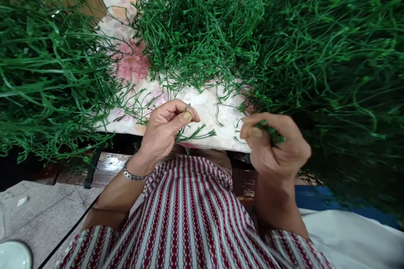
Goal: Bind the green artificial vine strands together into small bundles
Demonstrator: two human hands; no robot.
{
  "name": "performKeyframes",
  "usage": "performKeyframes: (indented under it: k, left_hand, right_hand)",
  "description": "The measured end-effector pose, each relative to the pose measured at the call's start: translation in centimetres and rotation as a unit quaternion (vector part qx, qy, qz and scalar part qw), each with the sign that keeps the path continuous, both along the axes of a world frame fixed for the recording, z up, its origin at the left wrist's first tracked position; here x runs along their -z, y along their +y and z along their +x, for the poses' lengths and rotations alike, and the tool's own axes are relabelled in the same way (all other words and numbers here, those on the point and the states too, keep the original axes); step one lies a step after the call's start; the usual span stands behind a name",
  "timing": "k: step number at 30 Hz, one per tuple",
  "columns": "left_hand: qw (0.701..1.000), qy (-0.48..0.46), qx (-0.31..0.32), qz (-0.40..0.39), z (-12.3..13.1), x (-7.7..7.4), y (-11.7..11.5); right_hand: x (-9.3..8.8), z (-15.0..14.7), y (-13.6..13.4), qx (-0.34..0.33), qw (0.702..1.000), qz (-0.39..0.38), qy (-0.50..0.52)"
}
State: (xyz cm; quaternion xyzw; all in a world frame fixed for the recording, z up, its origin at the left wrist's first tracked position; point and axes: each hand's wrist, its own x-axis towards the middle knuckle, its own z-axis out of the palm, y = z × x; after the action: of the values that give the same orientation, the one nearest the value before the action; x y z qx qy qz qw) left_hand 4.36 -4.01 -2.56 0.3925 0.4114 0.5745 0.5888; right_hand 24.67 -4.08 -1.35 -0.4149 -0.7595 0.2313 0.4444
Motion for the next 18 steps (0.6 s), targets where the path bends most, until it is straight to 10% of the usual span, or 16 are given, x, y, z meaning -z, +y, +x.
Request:
performKeyframes:
  k: [7,12,18]
  left_hand:
    - [0.998,0.005,-0.003,0.057,1.1,0.4,0.6]
    - [0.984,0.121,0.009,0.134,0.3,-1.3,-0.1]
    - [0.853,0.456,0.075,0.243,-2.1,-3.2,-0.9]
  right_hand:
    - [1.2,-4.2,-1.5,-0.076,0.949,0.109,-0.286]
    - [3.3,-4.3,-0.6,-0.024,0.946,0.129,-0.296]
    - [3.9,-3.3,-0.5,-0.026,0.960,0.141,-0.241]
